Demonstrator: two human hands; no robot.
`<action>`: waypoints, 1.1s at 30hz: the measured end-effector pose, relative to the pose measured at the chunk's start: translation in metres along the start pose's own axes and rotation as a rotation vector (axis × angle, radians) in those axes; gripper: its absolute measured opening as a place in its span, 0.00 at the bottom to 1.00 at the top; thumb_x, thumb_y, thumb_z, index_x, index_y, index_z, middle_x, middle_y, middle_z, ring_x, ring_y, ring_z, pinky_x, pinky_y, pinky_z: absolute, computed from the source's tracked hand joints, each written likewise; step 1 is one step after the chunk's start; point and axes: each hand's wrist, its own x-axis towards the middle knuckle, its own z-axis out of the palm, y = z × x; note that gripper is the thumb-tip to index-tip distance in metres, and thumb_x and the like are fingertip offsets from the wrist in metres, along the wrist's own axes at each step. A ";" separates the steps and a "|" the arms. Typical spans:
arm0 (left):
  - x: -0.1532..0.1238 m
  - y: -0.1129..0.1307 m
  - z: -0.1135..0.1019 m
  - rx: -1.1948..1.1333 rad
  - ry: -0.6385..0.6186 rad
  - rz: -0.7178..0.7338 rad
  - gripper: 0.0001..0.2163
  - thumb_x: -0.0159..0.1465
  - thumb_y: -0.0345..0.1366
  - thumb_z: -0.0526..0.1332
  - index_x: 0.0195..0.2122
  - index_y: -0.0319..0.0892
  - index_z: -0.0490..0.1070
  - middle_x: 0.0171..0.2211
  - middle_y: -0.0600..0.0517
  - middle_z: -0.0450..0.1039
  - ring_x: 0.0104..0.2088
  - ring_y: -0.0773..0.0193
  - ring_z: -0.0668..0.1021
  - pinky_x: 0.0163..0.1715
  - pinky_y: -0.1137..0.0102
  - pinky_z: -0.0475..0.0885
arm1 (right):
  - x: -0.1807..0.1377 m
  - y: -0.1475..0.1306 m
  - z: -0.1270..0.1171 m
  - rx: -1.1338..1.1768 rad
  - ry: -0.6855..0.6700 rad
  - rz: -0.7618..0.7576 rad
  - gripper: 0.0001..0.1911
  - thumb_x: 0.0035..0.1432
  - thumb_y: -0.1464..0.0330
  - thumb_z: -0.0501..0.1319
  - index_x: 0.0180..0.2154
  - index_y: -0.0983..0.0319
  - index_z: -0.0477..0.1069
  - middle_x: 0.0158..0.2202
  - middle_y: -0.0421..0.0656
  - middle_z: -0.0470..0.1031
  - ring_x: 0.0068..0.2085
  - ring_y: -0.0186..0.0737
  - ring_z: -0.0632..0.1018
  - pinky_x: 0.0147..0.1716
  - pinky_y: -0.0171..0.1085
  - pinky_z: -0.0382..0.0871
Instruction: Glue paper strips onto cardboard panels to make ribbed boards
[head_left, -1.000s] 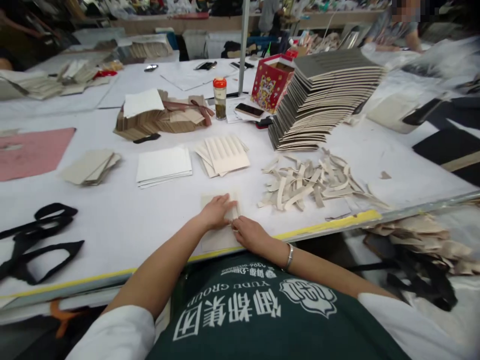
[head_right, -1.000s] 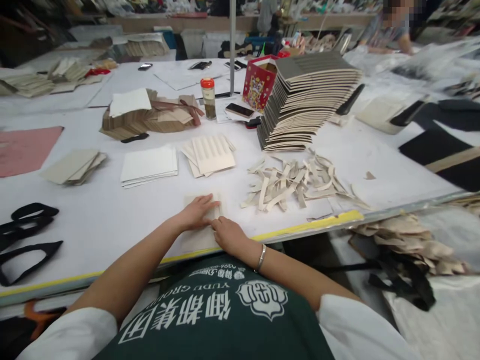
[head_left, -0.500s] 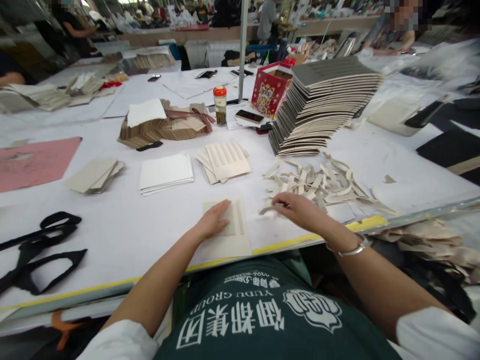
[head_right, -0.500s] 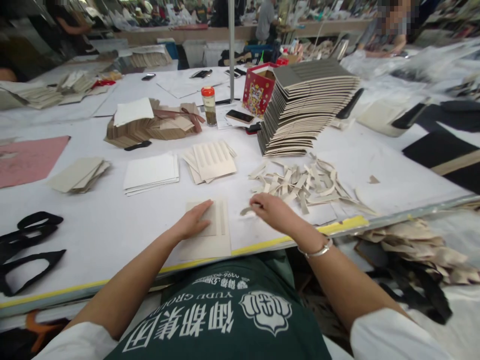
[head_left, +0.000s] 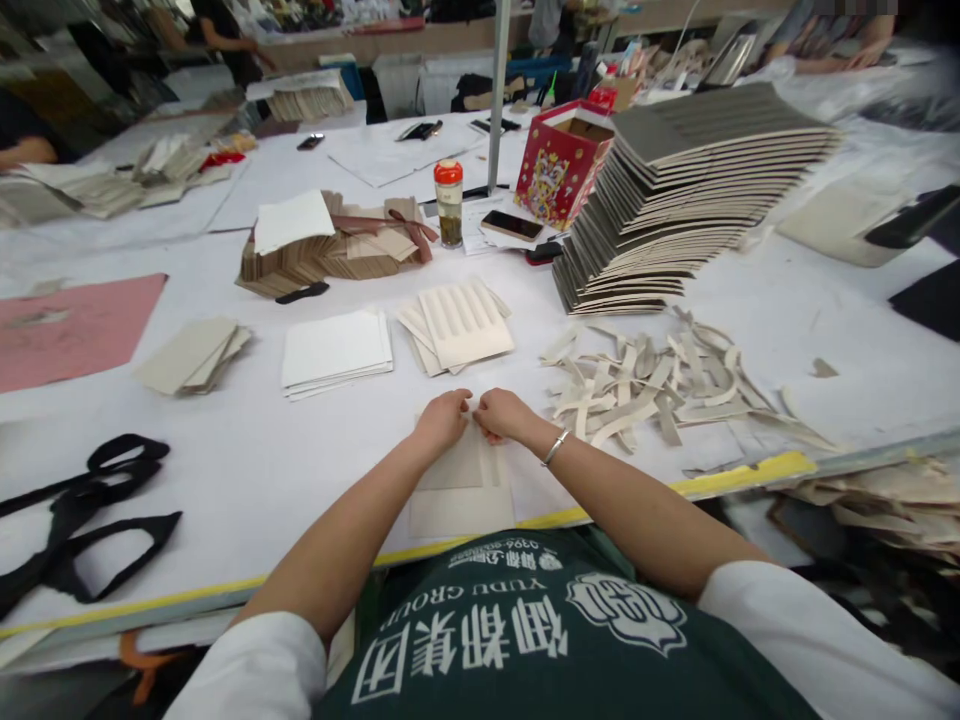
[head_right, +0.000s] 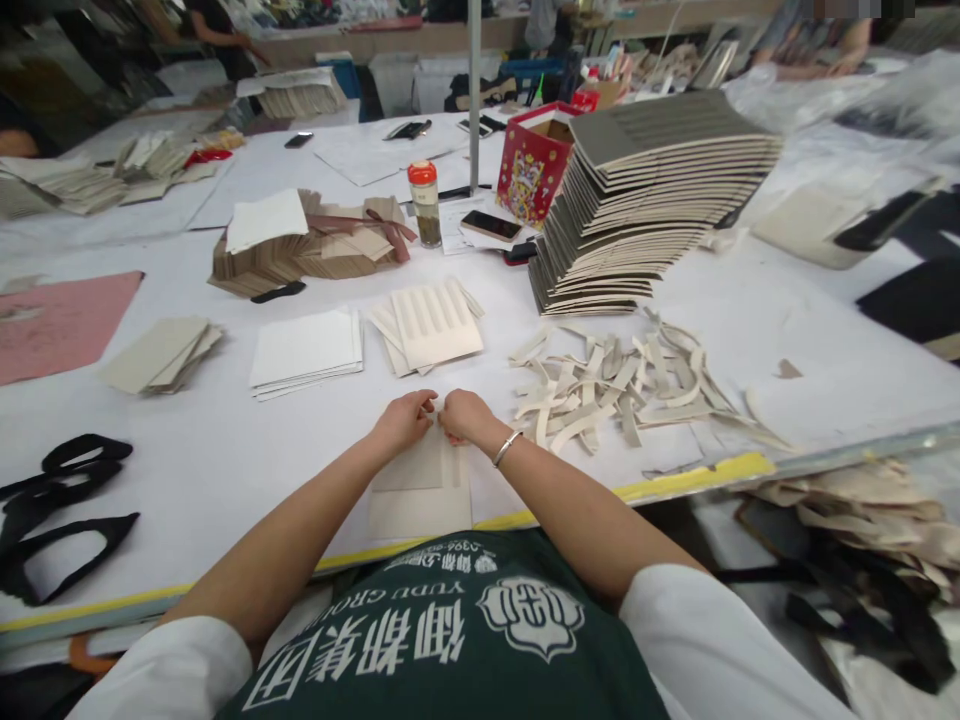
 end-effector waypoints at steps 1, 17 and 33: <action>0.002 0.000 -0.001 -0.015 -0.011 0.000 0.20 0.51 0.23 0.54 0.47 0.39 0.64 0.39 0.50 0.72 0.38 0.64 0.74 0.41 0.71 0.67 | 0.001 0.001 -0.001 0.032 -0.018 0.025 0.12 0.53 0.71 0.51 0.25 0.68 0.70 0.25 0.51 0.76 0.20 0.36 0.74 0.20 0.31 0.67; 0.015 -0.012 -0.001 -0.110 -0.063 0.093 0.16 0.53 0.25 0.54 0.43 0.42 0.60 0.28 0.56 0.72 0.30 0.67 0.74 0.33 0.72 0.67 | 0.009 -0.003 -0.001 0.117 -0.071 0.151 0.10 0.50 0.70 0.54 0.23 0.68 0.71 0.25 0.52 0.76 0.19 0.36 0.75 0.18 0.31 0.68; -0.052 -0.021 0.002 0.137 -0.071 0.221 0.17 0.49 0.35 0.65 0.39 0.39 0.65 0.54 0.43 0.61 0.52 0.55 0.64 0.53 0.62 0.59 | -0.013 -0.019 0.003 -0.409 0.240 -0.259 0.17 0.51 0.70 0.54 0.44 0.64 0.66 0.39 0.49 0.73 0.41 0.42 0.73 0.37 0.35 0.62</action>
